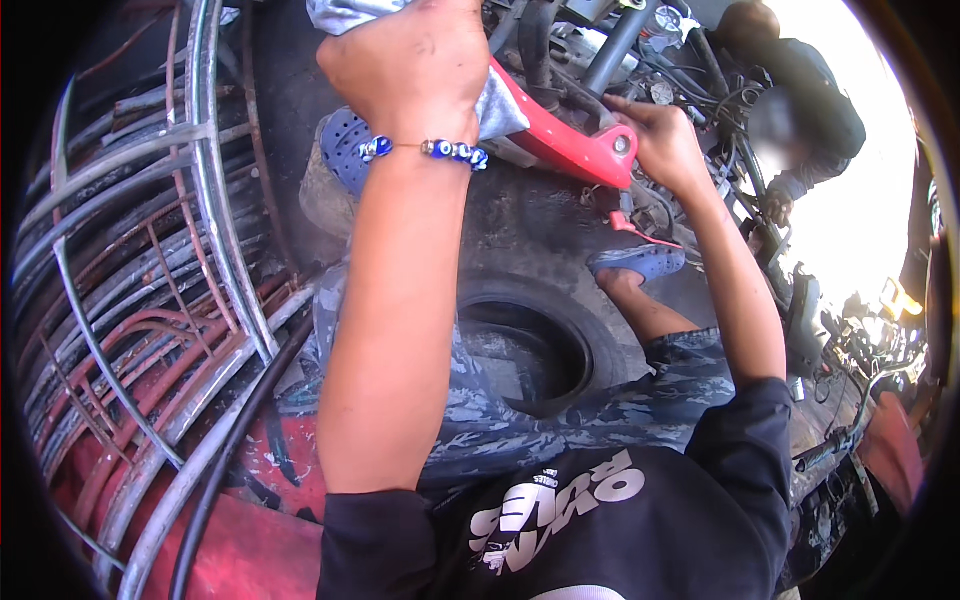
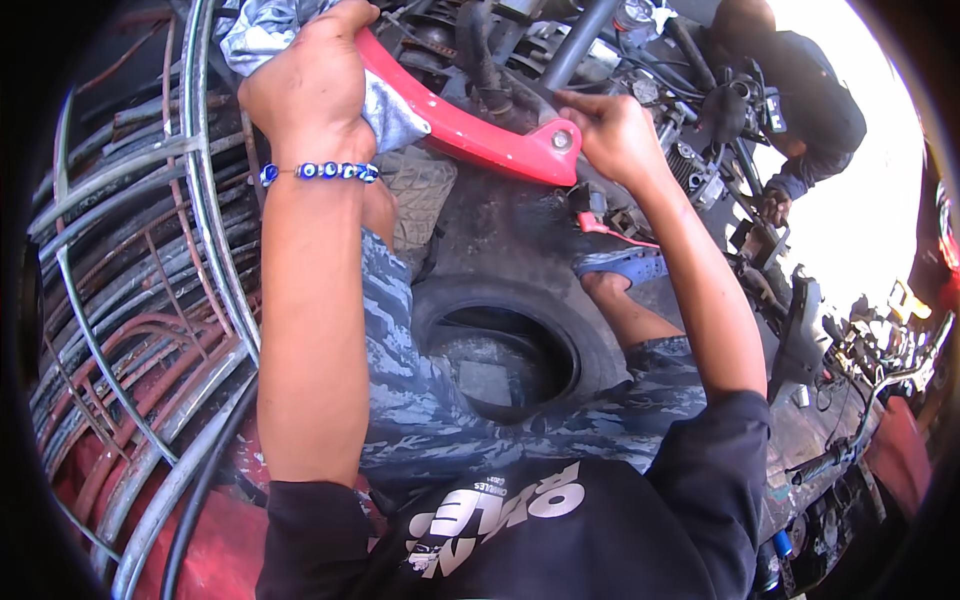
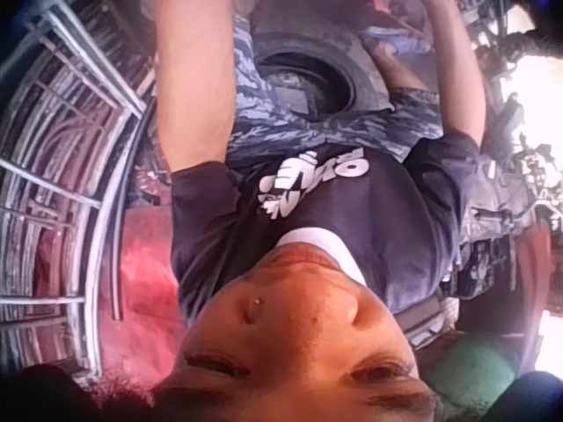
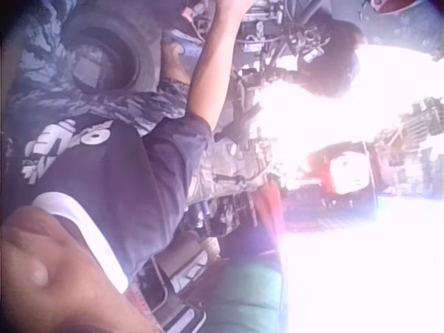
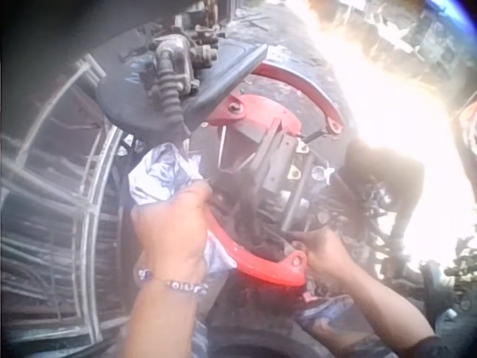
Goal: Cleaning and inspecting internal components of a motorcycle frame during repair.
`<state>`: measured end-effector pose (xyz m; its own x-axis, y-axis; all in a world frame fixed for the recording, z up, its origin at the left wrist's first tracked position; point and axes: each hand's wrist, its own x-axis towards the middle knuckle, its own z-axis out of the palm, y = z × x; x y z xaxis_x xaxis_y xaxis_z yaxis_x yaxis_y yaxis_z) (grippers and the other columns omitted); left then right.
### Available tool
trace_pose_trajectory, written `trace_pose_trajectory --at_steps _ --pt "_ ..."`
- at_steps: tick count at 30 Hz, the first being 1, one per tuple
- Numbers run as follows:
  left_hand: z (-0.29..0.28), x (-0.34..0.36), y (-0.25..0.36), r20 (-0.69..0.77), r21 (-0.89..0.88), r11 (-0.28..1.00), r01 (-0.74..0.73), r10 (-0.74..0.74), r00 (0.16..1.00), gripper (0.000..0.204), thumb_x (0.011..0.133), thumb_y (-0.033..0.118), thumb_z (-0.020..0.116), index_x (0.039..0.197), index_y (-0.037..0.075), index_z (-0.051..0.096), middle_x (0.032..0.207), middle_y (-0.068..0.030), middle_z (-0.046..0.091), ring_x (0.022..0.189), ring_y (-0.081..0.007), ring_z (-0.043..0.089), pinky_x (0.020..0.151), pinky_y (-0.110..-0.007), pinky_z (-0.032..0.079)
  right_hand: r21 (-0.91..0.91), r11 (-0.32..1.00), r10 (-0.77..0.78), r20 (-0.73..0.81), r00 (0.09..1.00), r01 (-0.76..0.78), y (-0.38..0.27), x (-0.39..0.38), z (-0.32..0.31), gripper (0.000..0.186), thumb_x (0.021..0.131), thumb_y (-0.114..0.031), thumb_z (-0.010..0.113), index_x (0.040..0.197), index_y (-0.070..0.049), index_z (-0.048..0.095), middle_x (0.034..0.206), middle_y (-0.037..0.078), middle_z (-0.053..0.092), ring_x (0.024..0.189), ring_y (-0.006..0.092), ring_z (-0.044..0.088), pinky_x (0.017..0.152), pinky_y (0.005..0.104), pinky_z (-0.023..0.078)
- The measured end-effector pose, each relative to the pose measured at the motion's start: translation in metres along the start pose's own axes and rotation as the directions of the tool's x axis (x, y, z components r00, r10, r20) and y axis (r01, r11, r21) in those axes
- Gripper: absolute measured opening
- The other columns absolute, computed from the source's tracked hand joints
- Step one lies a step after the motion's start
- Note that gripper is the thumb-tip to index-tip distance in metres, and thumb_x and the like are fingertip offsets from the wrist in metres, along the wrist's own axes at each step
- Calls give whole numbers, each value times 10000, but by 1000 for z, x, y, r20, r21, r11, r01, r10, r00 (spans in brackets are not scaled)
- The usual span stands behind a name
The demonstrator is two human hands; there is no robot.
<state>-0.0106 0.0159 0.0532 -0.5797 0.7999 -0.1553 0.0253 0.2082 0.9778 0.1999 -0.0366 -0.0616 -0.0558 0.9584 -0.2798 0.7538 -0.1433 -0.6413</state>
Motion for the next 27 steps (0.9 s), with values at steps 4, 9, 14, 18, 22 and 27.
trace_pose_trajectory --at_steps 4,9,14,18,22,27 --pt "1 10 -23 -29 -85 986 144 -147 989 233 606 -7 763 756 -132 635 787 -105 636 644 -182 592 626 -323 495 313 945 93 9 996 -91 15 22 -9 329 845 -215 639 1096 -1 643 830 102 679 695 126 602 670 260 484" --pt "6 11 -32 -41 -159 986 44 -52 998 228 579 62 762 701 -84 637 762 -78 648 649 -146 576 624 -334 491 812 519 441 13 898 -267 33 -64 -65 379 879 -259 606 1189 -44 567 658 0 501 471 71 416 433 219 313" --pt "-5 37 -37 33 -208 959 190 -187 982 212 628 -67 713 814 -84 614 835 -131 637 706 -256 640 690 -376 546 997 -65 584 81 808 -52 45 -195 -42 297 894 -285 579 1086 -64 524 700 33 531 520 129 465 472 247 359" --pt "1 29 -35 182 -170 957 237 -206 961 111 723 -10 670 814 -7 607 801 -92 619 734 -243 632 713 -360 529 987 -140 616 154 772 -85 53 -233 6 244 908 -263 566 1043 -70 501 695 32 523 548 146 490 505 269 387" --pt "-1 19 -29 273 -92 964 250 -217 937 111 754 26 655 847 42 597 806 -56 613 729 -216 616 696 -340 510 992 -105 639 120 760 -68 80 -213 8 193 896 -242 602 919 -100 473 678 7 508 550 120 508 507 273 418" --pt "-7 30 -27 376 -60 958 281 -239 895 60 790 70 623 827 68 577 767 -45 599 709 -218 608 692 -357 512 968 -189 600 -18 800 163 86 -211 7 243 885 -277 632 954 -98 484 713 19 573 597 126 570 530 272 461"
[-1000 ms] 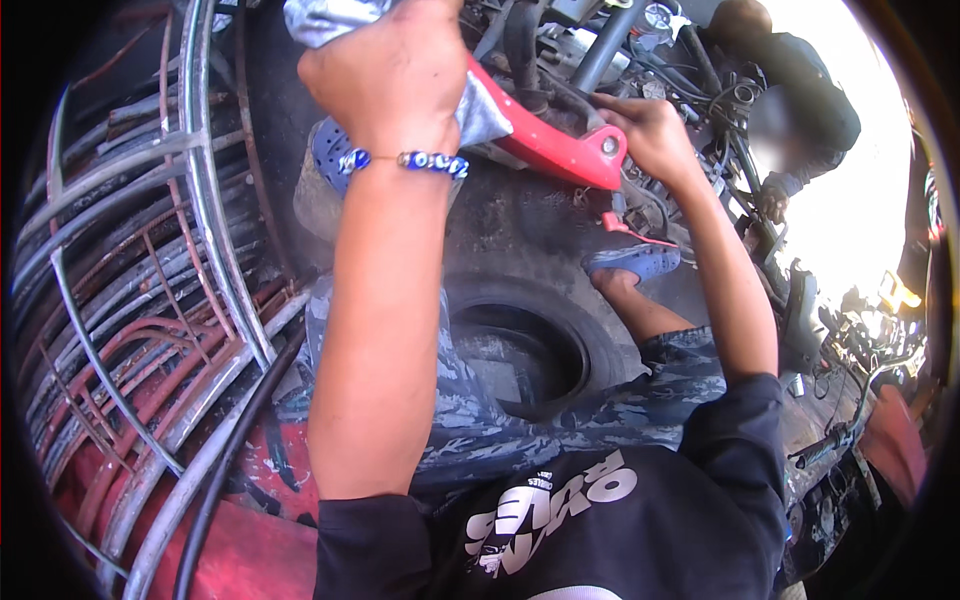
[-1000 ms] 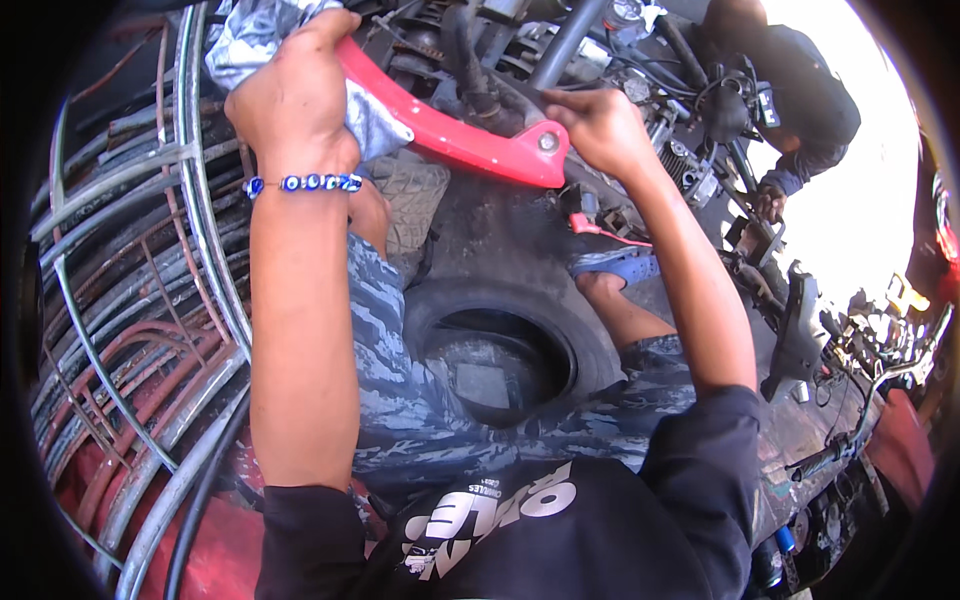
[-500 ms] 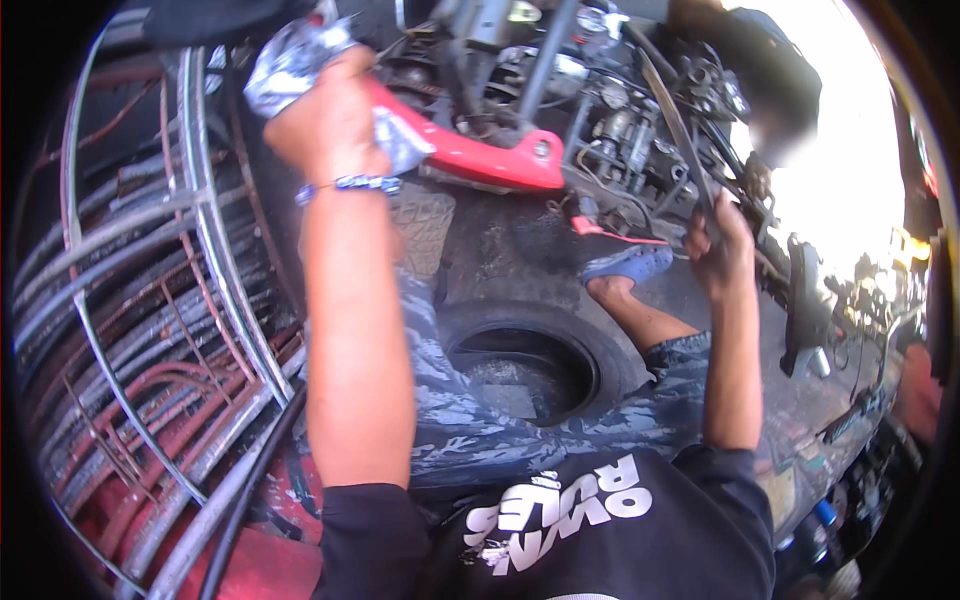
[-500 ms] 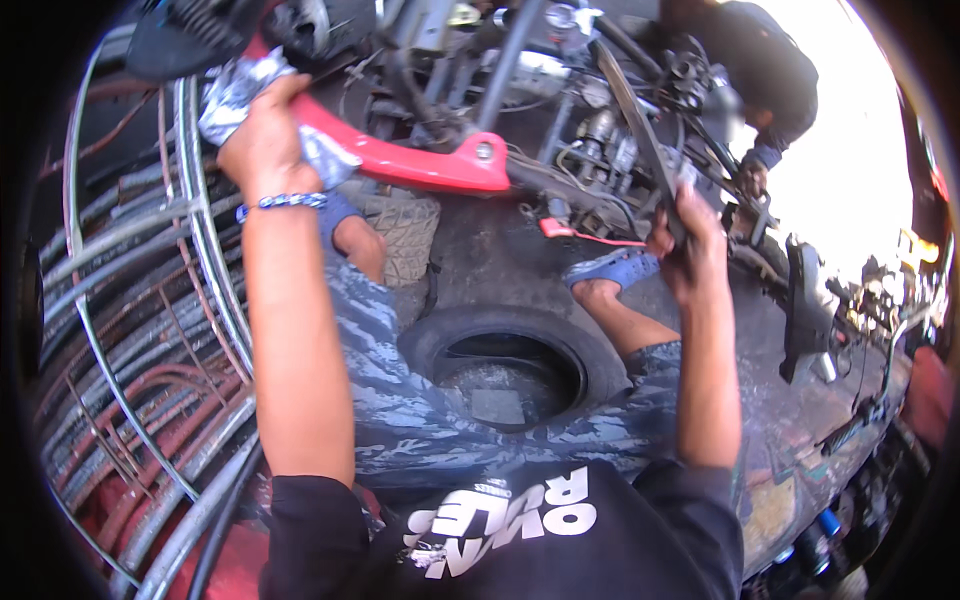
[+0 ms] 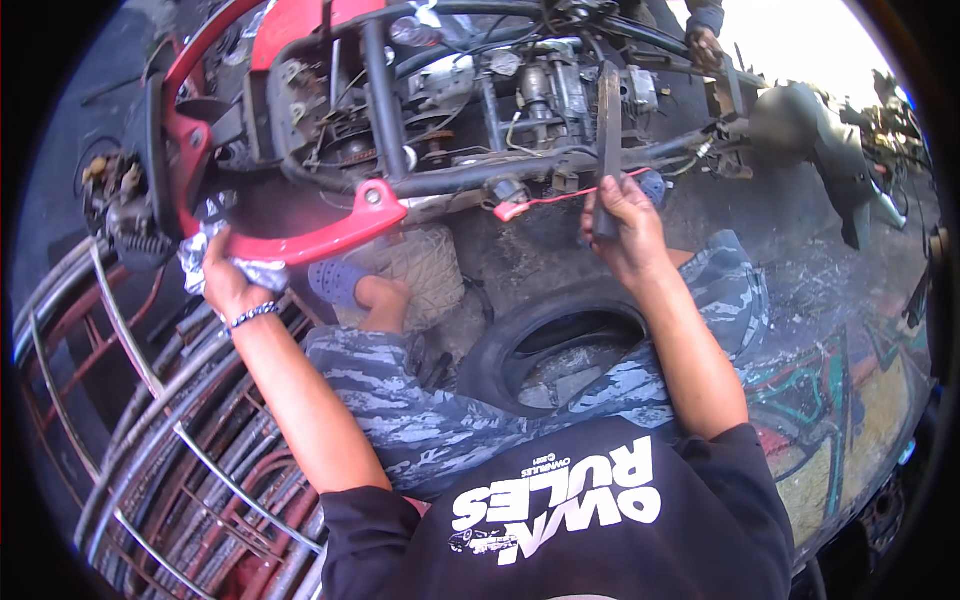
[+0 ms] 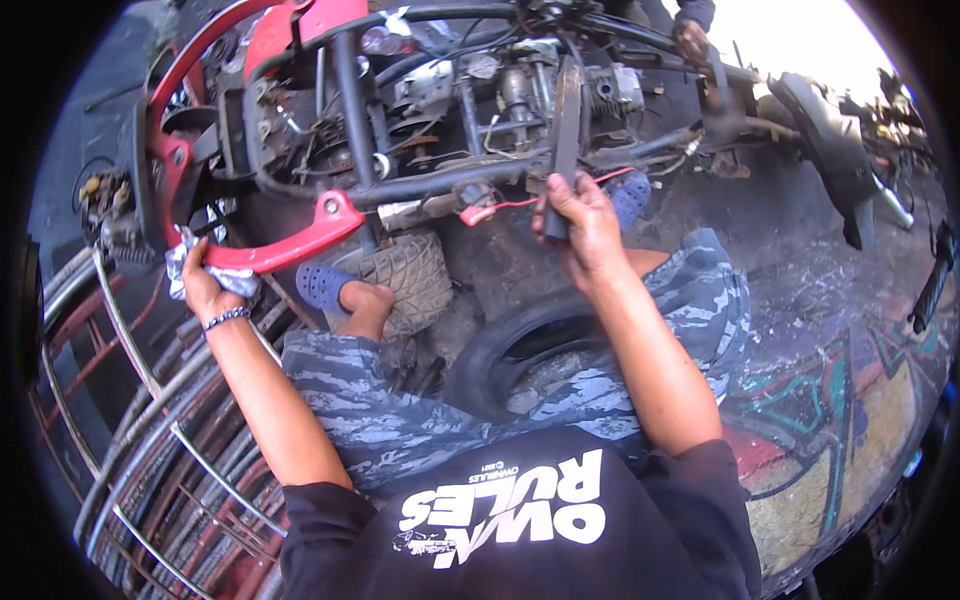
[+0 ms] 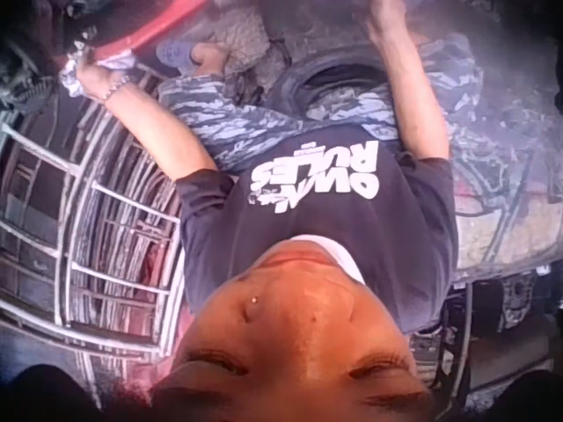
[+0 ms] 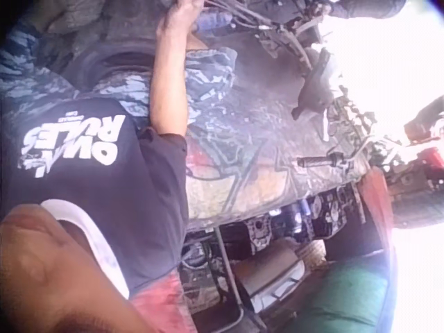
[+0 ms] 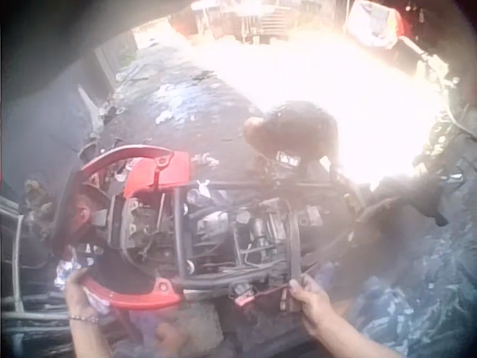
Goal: Cleaning and inspecting internal components of a motorcycle frame during repair.
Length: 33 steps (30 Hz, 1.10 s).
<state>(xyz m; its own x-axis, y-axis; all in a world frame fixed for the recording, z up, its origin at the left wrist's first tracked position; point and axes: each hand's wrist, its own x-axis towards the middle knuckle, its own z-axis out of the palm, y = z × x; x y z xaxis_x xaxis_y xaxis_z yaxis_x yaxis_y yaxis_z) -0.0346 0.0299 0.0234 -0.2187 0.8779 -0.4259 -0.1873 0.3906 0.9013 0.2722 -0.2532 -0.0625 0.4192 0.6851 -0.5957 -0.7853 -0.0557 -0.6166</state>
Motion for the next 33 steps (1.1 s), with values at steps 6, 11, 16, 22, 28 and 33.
trace_pose_trajectory --at_steps 6,11,16,22,28,33 --pt "-20 25 0 10 78 997 1 -2 1000 116 802 79 602 910 50 570 891 -113 641 811 -288 650 763 -418 536 55 995 -80 8 997 79 -3 0 -2 255 865 -214 659 989 -67 491 749 47 593 638 159 597 620 301 510" --pt "-21 18 1 120 54 999 -4 -2 993 120 804 86 610 912 62 563 853 -91 628 793 -287 644 756 -447 526 213 917 -339 -33 940 338 -53 -10 -15 275 864 -259 653 973 -56 505 798 81 621 703 198 633 630 311 519" --pt "-32 27 1 162 103 993 -51 34 986 116 809 86 622 907 59 567 836 -68 619 768 -249 633 738 -403 522 351 771 -502 -176 847 531 -100 -24 -27 250 875 -253 637 981 -65 512 840 81 627 763 229 649 649 329 530" --pt "-40 20 -17 231 -31 999 40 -31 972 191 791 177 651 907 53 563 836 -96 625 769 -265 620 745 -431 516 260 808 -494 -193 848 529 -95 -22 -29 209 887 -262 624 963 -98 518 852 78 612 781 218 631 651 341 529" --pt "-29 8 -27 192 -80 993 87 -70 979 349 729 246 673 990 60 532 906 -110 609 840 -294 600 817 -483 480 272 729 -578 -247 778 628 -111 -23 -42 218 879 -239 638 980 -84 523 817 76 611 780 223 633 636 325 512" --pt "-23 13 -21 51 -94 986 136 -132 990 371 679 182 653 1018 98 529 963 -61 600 914 -283 577 865 -494 439 170 798 -452 -465 762 578 -102 -8 -57 191 860 -143 662 961 -51 529 786 85 598 725 214 616 646 319 507"
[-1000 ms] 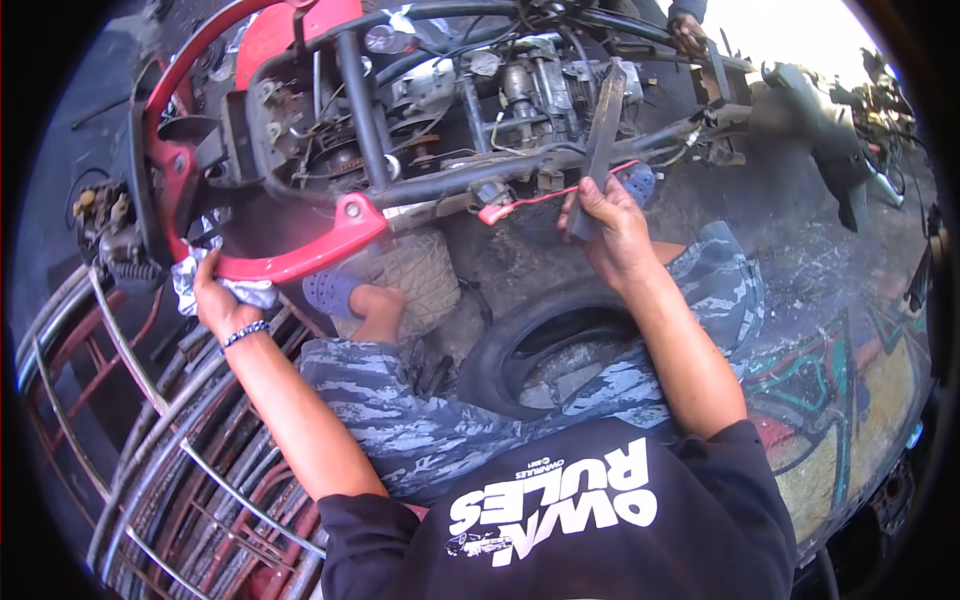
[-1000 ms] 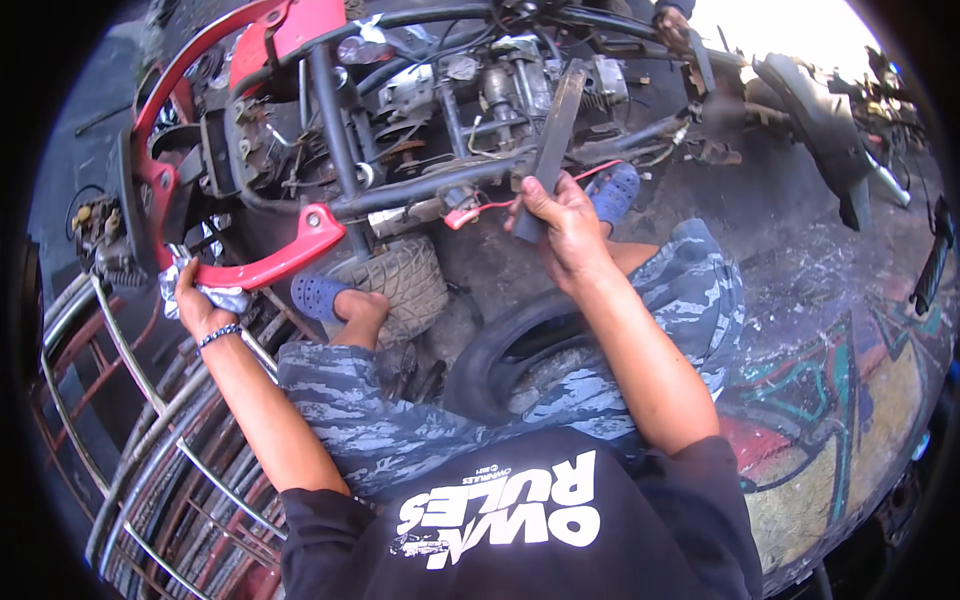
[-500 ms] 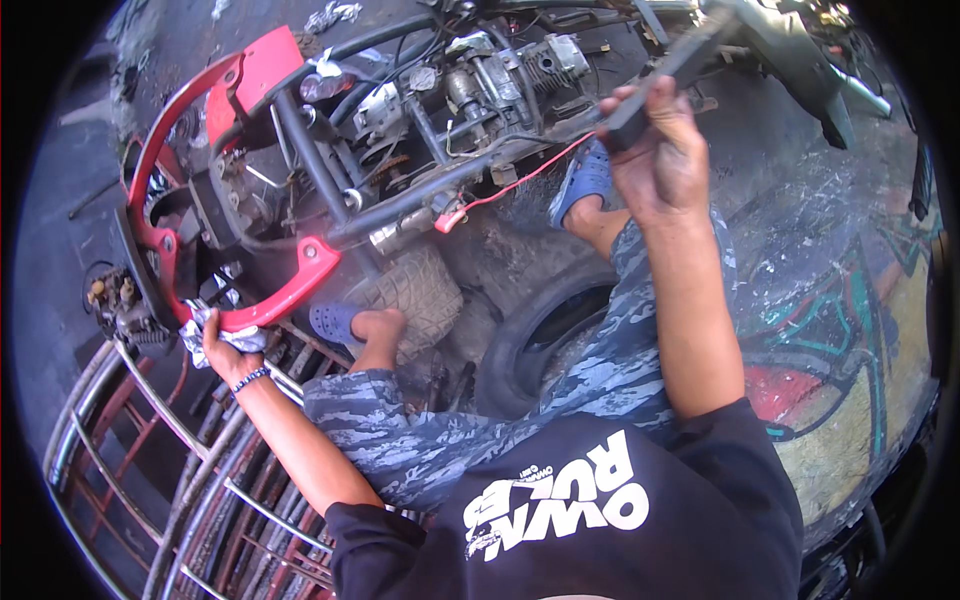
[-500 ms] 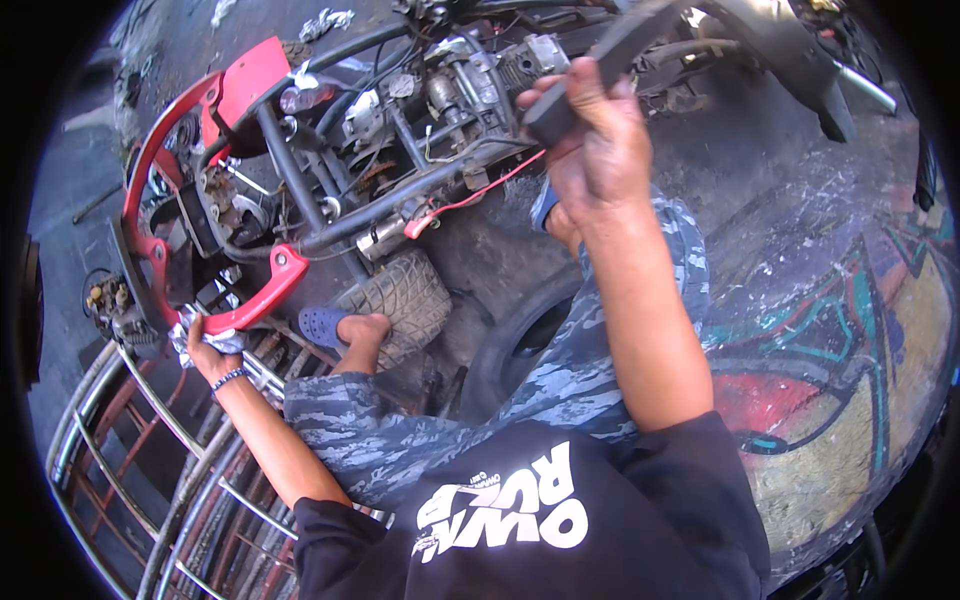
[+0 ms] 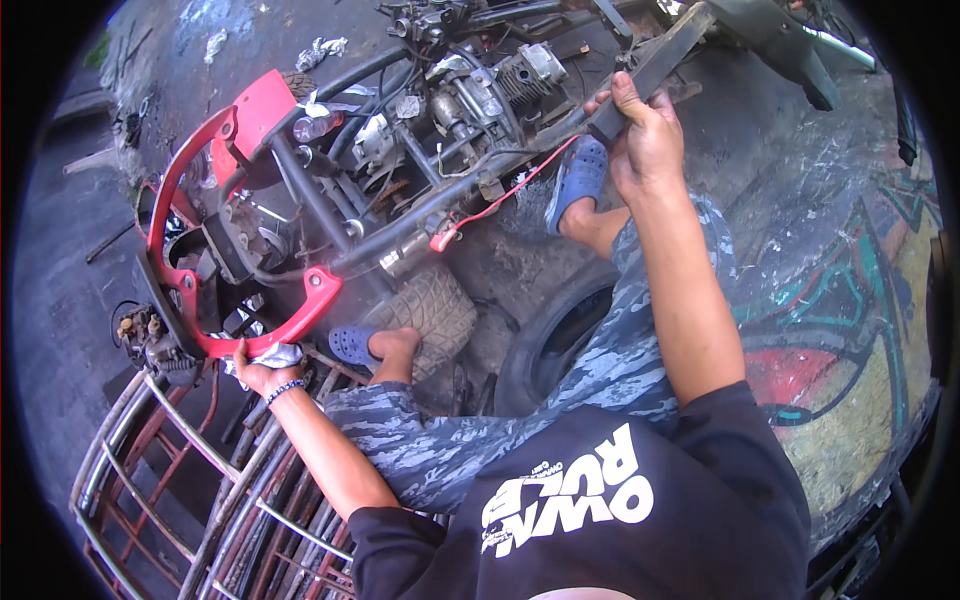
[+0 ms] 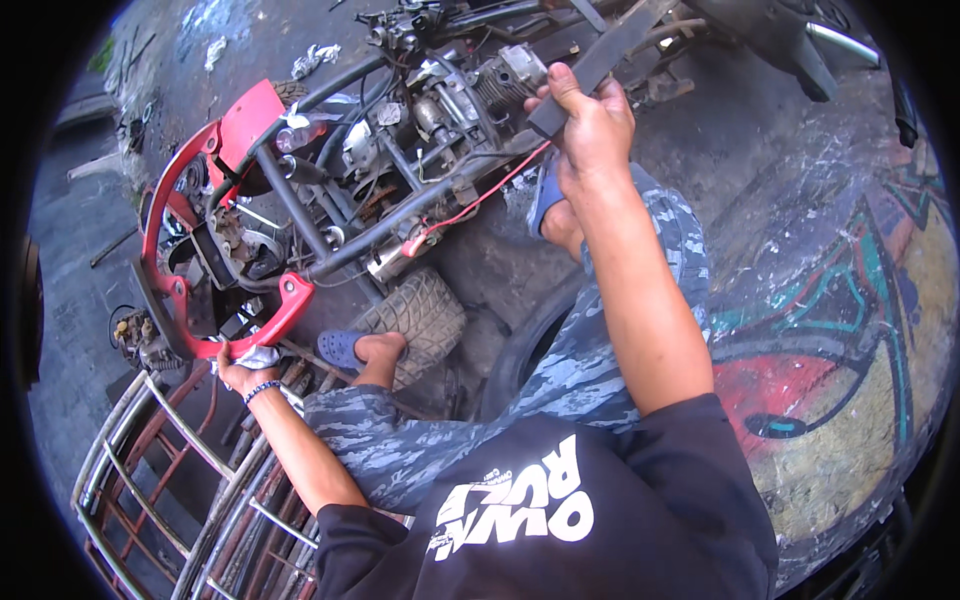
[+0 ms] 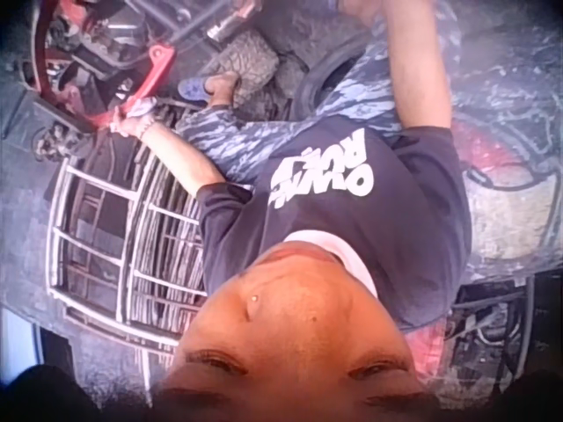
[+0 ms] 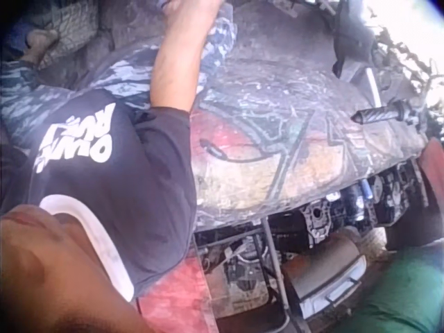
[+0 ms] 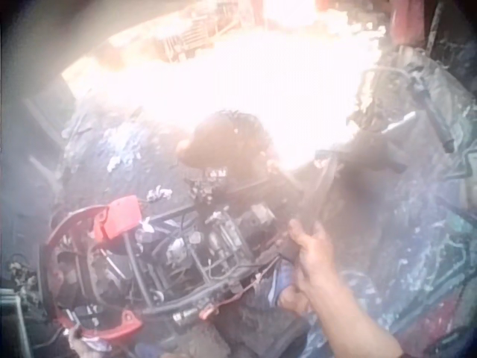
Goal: Cleaning and inspecting internal components of a motorcycle frame during repair.
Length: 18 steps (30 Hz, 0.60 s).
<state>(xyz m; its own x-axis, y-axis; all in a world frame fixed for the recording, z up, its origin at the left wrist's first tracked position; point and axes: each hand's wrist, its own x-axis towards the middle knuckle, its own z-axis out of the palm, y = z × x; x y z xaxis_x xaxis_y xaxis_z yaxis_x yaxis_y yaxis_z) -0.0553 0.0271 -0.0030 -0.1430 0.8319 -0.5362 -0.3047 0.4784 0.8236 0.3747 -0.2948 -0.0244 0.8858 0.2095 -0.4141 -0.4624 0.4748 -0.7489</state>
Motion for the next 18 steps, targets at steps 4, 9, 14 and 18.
trace_pose_trajectory --at_steps 4,9,14,18 --pt "2 2 -1 -22 16 998 -61 61 998 371 678 186 645 1018 93 530 976 -62 596 920 -280 568 874 -489 434 -69 996 48 -5 999 -48 1 -1 -2 202 857 -129 662 964 -29 522 775 87 589 689 209 602 666 326 515" --pt "0 8 2 -13 32 997 -69 69 998 362 694 207 631 1015 74 530 983 -78 589 939 -292 557 888 -509 425 -202 977 83 100 992 -62 12 -14 11 318 803 -144 720 1002 -14 509 788 83 610 649 179 614 668 323 531" --pt "4 2 -7 7 63 992 -107 107 994 334 753 252 556 1003 31 542 1015 -139 616 945 -339 589 900 -523 444 -427 873 371 272 888 -234 60 -49 22 321 725 -185 790 908 8 610 804 76 641 716 142 615 647 317 504" --pt "-10 25 -12 87 107 967 -229 221 971 338 787 305 534 1000 42 526 995 -136 604 915 -336 597 848 -518 469 -519 792 563 418 713 -321 91 -93 20 245 738 -120 755 878 15 606 679 78 637 555 146 610 496 305 495"
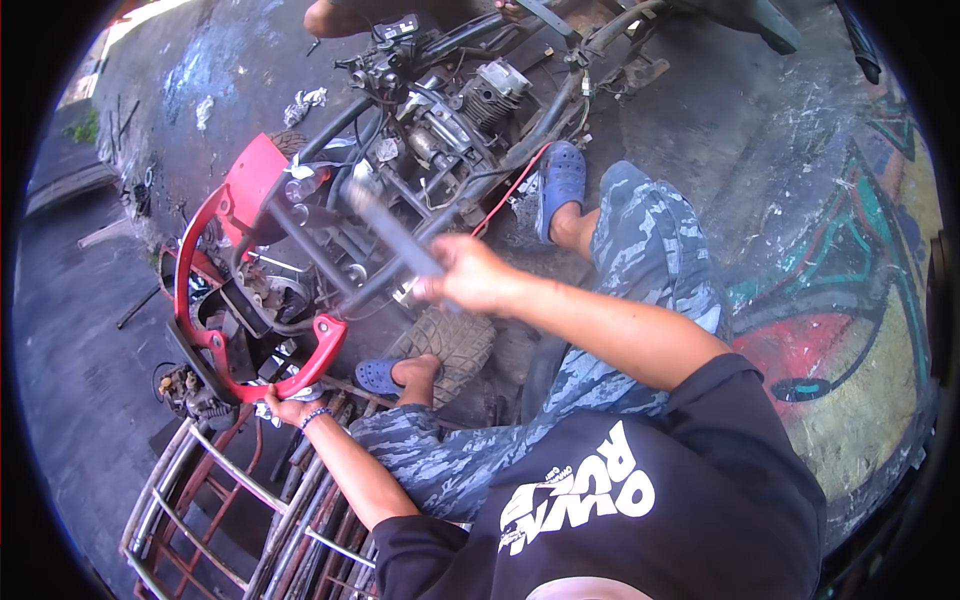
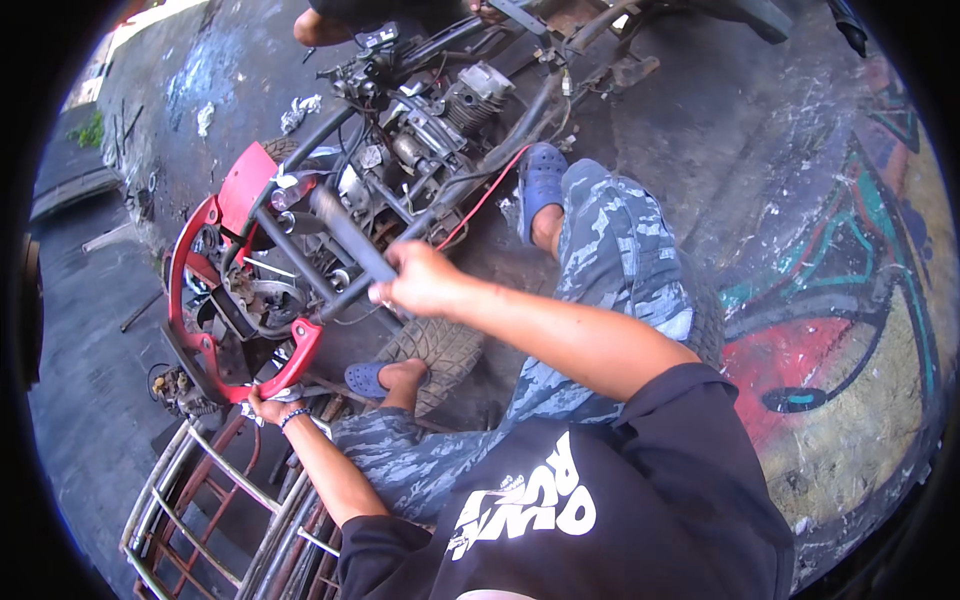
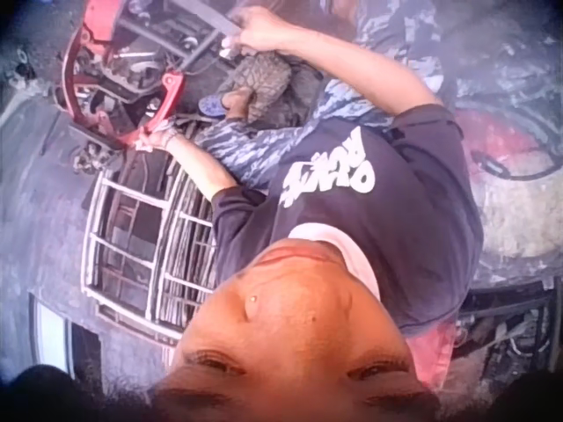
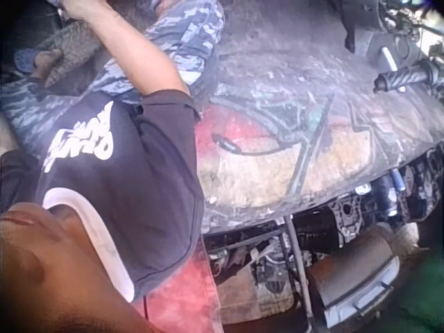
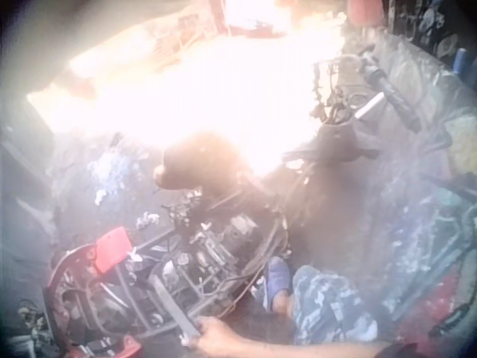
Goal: Cleaning and inspecting internal components of a motorcycle frame during repair.
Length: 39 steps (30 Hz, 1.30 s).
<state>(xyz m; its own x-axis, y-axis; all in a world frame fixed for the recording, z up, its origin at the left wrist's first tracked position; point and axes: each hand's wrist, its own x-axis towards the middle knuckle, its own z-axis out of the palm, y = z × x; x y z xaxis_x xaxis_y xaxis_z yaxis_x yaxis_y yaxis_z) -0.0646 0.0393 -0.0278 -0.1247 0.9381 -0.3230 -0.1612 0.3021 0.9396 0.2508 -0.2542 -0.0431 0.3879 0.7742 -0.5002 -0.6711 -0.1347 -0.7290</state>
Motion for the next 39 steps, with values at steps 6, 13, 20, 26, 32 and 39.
trace_pose_trajectory --at_steps 6,13,20,26,32,39 --pt "1 -1 -2 -28 47 994 -100 101 994 320 792 313 524 968 46 541 998 -134 609 918 -325 606 845 -488 486 -242 969 93 169 981 -50 8 -14 0 263 733 -112 748 904 38 617 730 109 664 568 153 642 509 289 513" --pt "15 -15 1 -165 115 971 -207 224 960 218 750 222 590 866 47 529 874 -85 579 803 -252 597 767 -411 488 295 938 125 198 972 -181 -26 -3 -18 237 808 -72 690 984 17 558 746 63 618 612 154 621 539 289 503" --pt "20 -15 -3 -248 235 930 -281 337 908 232 801 230 630 873 10 624 882 -50 565 796 -183 553 756 -354 459 375 895 115 329 937 -241 -39 -10 -22 314 813 -108 702 1071 -49 533 793 49 620 662 164 642 573 309 537" --pt "15 -9 -3 -326 318 900 -297 398 857 369 729 289 661 853 -57 625 862 -85 599 741 -211 574 698 -378 476 390 912 -53 420 906 -127 -34 -13 -14 371 817 -110 697 1124 -19 509 816 66 619 653 158 639 592 309 557" --pt "22 -14 -3 -324 278 919 -279 364 873 367 749 285 666 892 -48 608 871 -82 606 727 -219 592 672 -376 494 314 921 124 327 937 -232 -42 -19 -14 355 892 -242 616 1173 -72 480 766 29 588 614 118 600 482 320 527" --pt "48 -38 -1 -430 269 941 -208 310 848 249 745 184 683 870 -26 636 895 -65 602 785 -202 580 731 -368 491 258 958 116 60 992 -127 -47 -5 -25 334 896 -228 598 1158 -49 494 656 -12 520 506 82 530 413 204 401"
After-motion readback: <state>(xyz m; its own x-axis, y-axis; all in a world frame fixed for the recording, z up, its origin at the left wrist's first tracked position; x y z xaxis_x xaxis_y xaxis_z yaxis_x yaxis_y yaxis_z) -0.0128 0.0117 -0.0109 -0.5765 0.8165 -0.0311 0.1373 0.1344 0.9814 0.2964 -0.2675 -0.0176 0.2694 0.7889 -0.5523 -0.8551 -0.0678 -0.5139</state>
